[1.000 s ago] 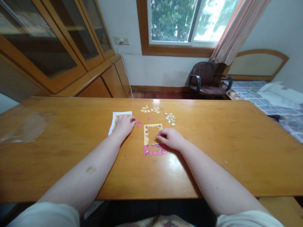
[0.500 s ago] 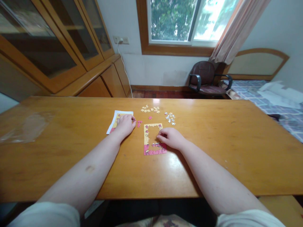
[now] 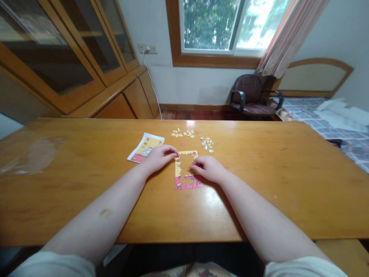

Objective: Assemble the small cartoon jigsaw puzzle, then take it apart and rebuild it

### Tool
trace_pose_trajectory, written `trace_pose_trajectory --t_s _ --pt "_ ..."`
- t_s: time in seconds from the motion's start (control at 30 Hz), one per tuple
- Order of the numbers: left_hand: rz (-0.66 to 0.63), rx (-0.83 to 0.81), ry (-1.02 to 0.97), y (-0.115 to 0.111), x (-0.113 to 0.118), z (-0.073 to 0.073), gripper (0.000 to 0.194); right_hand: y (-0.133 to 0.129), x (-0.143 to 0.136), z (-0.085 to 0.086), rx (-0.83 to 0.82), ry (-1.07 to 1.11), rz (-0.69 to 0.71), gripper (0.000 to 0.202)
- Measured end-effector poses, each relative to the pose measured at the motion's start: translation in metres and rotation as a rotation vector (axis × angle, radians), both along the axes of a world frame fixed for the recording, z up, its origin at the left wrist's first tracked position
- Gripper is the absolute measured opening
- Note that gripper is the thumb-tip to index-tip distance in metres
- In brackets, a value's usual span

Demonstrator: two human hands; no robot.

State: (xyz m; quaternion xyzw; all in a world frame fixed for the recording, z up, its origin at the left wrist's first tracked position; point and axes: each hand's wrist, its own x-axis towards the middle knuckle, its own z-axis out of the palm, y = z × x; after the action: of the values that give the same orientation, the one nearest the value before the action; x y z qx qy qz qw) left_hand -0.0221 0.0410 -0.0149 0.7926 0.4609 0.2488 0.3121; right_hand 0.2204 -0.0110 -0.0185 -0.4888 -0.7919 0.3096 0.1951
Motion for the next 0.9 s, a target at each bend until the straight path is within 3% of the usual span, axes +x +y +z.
trace_pose_trajectory --t_s 0.07,0.17,0.33,0.5,0.73,0.83,0.9 --pt "-0.151 -0.074 -0.037 -0.009 0.007 0.002 0.010 0.000 0.000 0.000 0.017 -0.001 -0.023 0.018" --pt "-0.258 -0.210 -0.123 -0.020 0.017 0.002 0.006 0.000 -0.002 -0.002 0.040 0.020 -0.042 0.016" --pt "-0.263 -0.198 -0.150 -0.029 0.025 0.006 0.009 -0.004 -0.007 -0.004 0.013 0.092 -0.010 0.014" --pt "-0.181 -0.089 -0.144 -0.033 0.027 0.011 0.013 -0.008 -0.013 -0.007 -0.134 0.316 0.006 0.019" --pt "-0.184 -0.044 -0.089 -0.027 0.022 0.010 0.007 -0.007 -0.019 -0.014 -0.202 0.372 -0.170 0.024" --pt "-0.035 0.139 0.102 -0.010 0.004 0.007 0.015 -0.005 -0.017 -0.017 -0.197 0.375 -0.194 0.025" --pt "0.204 0.253 0.349 0.001 -0.010 0.004 0.025 -0.003 -0.014 -0.018 -0.175 0.371 -0.204 0.027"
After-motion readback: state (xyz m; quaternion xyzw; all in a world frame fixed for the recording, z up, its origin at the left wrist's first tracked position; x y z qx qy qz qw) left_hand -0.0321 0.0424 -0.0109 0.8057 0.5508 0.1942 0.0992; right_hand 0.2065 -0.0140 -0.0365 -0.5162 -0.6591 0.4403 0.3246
